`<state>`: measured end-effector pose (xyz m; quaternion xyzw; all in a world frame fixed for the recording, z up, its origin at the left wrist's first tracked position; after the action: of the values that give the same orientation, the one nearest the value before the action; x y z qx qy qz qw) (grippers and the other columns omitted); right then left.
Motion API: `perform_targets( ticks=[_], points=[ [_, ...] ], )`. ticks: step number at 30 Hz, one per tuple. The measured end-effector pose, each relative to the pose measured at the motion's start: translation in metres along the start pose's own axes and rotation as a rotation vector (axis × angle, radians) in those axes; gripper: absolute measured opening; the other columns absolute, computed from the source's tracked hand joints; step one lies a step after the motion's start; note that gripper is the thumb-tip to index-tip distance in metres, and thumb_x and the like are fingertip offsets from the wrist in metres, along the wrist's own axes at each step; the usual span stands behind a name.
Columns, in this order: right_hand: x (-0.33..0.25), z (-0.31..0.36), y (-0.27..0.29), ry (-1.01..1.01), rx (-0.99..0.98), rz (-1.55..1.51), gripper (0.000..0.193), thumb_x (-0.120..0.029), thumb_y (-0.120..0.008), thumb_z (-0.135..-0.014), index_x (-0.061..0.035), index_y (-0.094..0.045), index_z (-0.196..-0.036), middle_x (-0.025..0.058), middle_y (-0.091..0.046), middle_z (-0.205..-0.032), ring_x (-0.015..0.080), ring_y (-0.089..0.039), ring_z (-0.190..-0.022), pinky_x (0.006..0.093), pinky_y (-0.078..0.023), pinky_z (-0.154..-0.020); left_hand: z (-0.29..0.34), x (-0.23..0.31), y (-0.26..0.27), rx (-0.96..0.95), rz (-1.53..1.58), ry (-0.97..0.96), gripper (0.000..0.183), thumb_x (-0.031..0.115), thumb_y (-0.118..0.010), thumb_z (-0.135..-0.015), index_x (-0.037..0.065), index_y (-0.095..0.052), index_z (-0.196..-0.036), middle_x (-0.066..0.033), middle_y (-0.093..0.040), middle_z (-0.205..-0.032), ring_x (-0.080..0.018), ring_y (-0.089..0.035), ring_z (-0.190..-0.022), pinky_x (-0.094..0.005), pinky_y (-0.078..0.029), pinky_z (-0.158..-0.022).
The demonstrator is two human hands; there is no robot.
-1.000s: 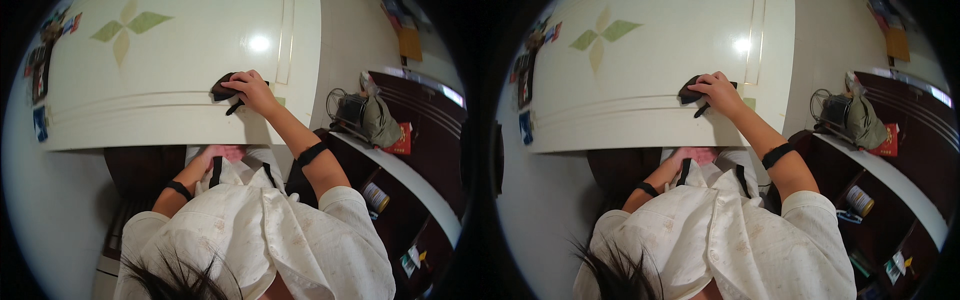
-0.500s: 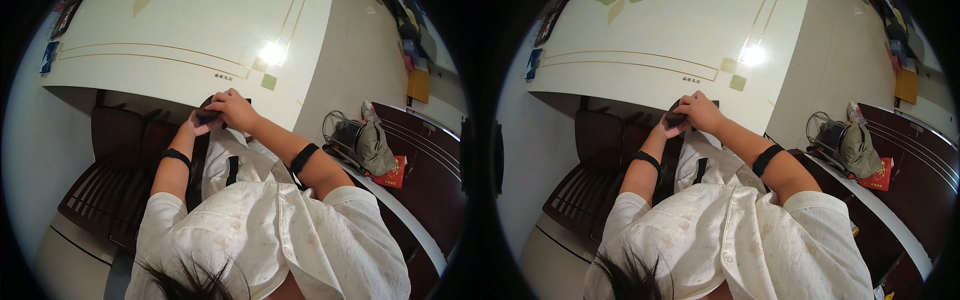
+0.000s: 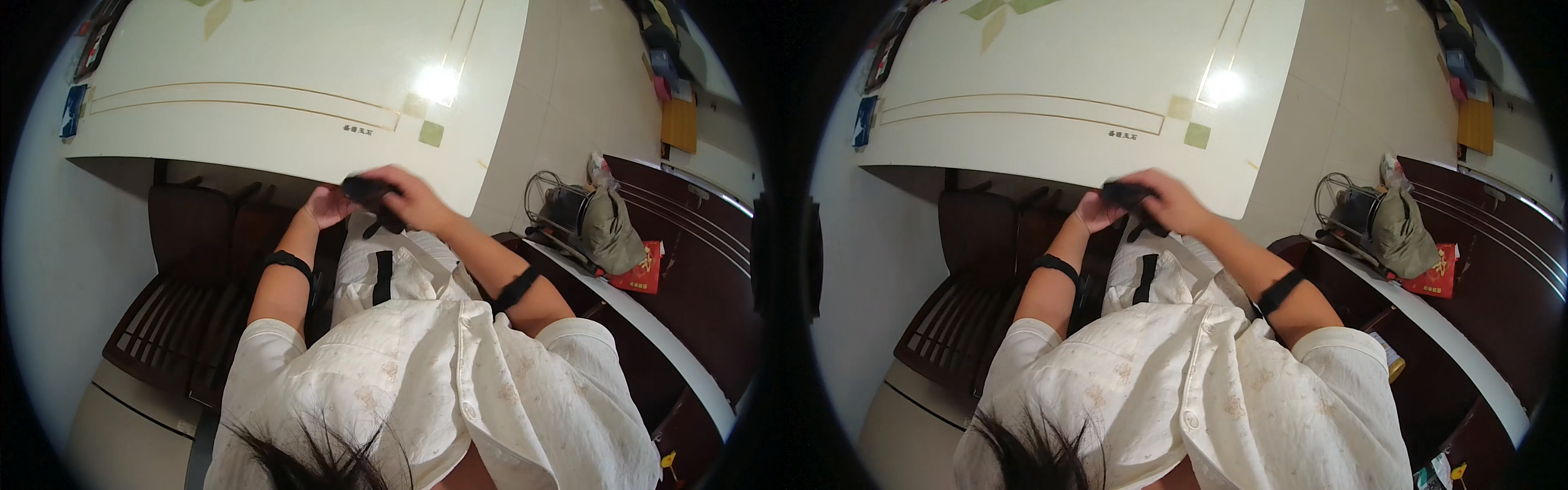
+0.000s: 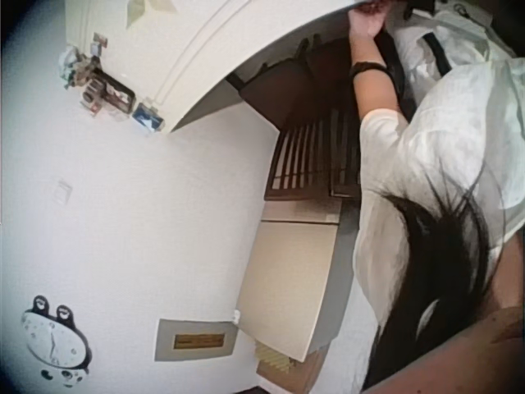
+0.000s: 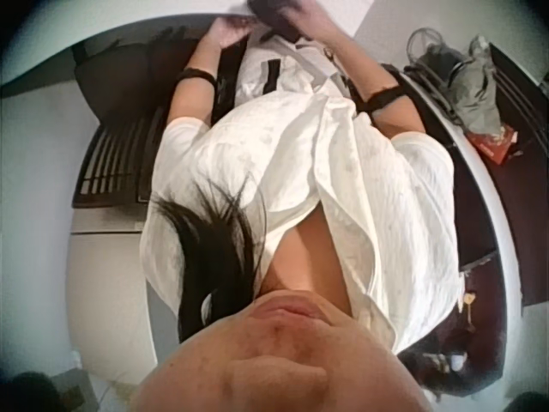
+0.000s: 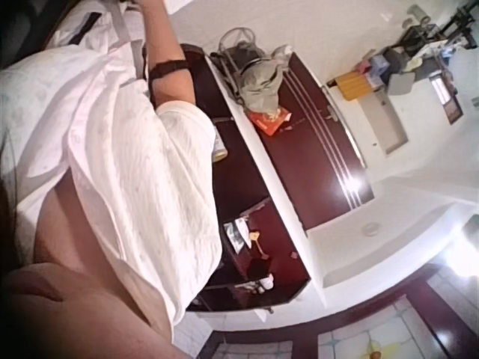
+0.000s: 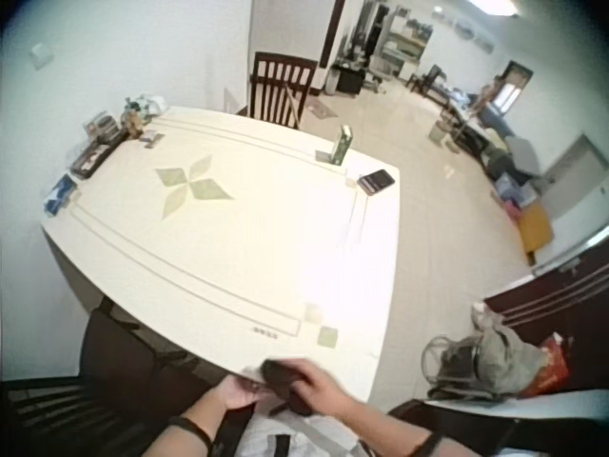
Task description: The person clears a dining table by stacking bowls and a cup, then carries them to the kitchen sink. After rinsing hands, the person returns to the dining area and wipes the table surface with a dark cloth, moving small items aside to clean underneath.
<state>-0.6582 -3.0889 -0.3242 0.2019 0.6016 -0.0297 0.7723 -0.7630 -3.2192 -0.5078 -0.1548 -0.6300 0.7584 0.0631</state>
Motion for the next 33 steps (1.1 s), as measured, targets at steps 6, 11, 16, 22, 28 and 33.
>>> perform_targets(
  ticks=[6, 11, 16, 22, 28, 33],
  points=[
    [0.007, 0.023, 0.073, -0.104, 0.362, 0.833, 0.059, -0.011, -0.074, -0.092, -0.0149, -0.058, -0.149, 0.0117, -0.05, -0.154, 0.0399, -0.044, -0.142, 0.0488, -0.04, -0.116, 0.014, -0.014, -0.009, 0.281, -0.084, -0.01, 0.068, 0.045, -0.039, -0.112, -0.01, -0.041, -0.153, -0.0327, -0.052, -0.15, -0.0494, -0.051, -0.14, -0.0534, -0.045, -0.12],
    [0.013, 0.031, 0.048, 0.055, 0.369, 0.867, 0.064, -0.016, -0.081, -0.083, -0.0184, -0.063, -0.144, 0.0088, -0.054, -0.151, 0.0349, -0.051, -0.136, 0.048, -0.045, -0.112, 0.011, -0.015, -0.012, 0.289, -0.174, -0.01, 0.071, 0.047, -0.04, -0.111, -0.01, -0.039, -0.154, -0.0341, -0.051, -0.151, -0.0498, -0.051, -0.14, -0.0517, -0.046, -0.12],
    [0.008, 0.009, 0.01, 0.354, 0.164, 0.764, 0.053, -0.011, -0.074, -0.076, -0.0169, -0.073, -0.128, 0.0037, -0.066, -0.135, 0.0303, -0.064, -0.121, 0.0436, -0.052, -0.103, 0.01, -0.021, -0.006, 0.375, -0.109, 0.112, 0.068, 0.047, -0.039, -0.112, -0.008, -0.042, -0.152, -0.0338, -0.053, -0.148, -0.0486, -0.053, -0.138, -0.0499, -0.047, -0.119],
    [0.021, 0.007, -0.013, 0.43, -0.27, 0.57, 0.035, -0.021, -0.075, -0.083, -0.015, -0.075, -0.118, 0.0024, -0.067, -0.125, 0.0253, -0.06, -0.121, 0.04, -0.048, -0.104, 0.029, -0.006, 0.014, 0.573, -0.218, 0.156, 0.064, 0.043, -0.036, -0.112, -0.008, -0.047, -0.148, -0.0306, -0.054, -0.149, -0.0443, -0.057, -0.135, -0.0504, -0.049, -0.117],
    [0.044, 0.099, 0.024, 0.206, -0.236, 0.719, 0.025, -0.021, -0.076, -0.086, -0.0102, -0.073, -0.108, 0.0011, -0.067, -0.116, 0.0244, -0.06, -0.116, 0.0412, -0.046, -0.102, 0.033, 0.003, -0.021, 0.486, -0.258, 0.306, 0.068, 0.04, -0.032, -0.113, -0.018, -0.045, -0.146, -0.0368, -0.053, -0.146, -0.0452, -0.055, -0.138, -0.048, -0.048, -0.118],
    [0.072, 0.191, 0.087, -0.103, -0.074, 0.658, 0.023, -0.018, -0.077, -0.085, -0.0109, -0.073, -0.107, -0.0011, -0.067, -0.114, 0.0256, -0.059, -0.116, 0.0423, -0.045, -0.102, 0.02, -0.01, -0.031, 0.629, -0.228, 0.284, 0.065, 0.035, -0.032, -0.113, -0.022, -0.042, -0.145, -0.0392, -0.049, -0.148, -0.0471, -0.054, -0.138, -0.0486, -0.047, -0.119]
  ],
)
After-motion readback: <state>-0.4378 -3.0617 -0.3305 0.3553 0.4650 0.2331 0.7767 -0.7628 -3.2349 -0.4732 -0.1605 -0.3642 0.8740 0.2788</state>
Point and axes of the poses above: each hand's wrist, its own z-axis away from the middle knuckle, its own y-axis out of the back of the hand, x = y × z, the point moved 5 cm from there along -z, towards the middle knuckle
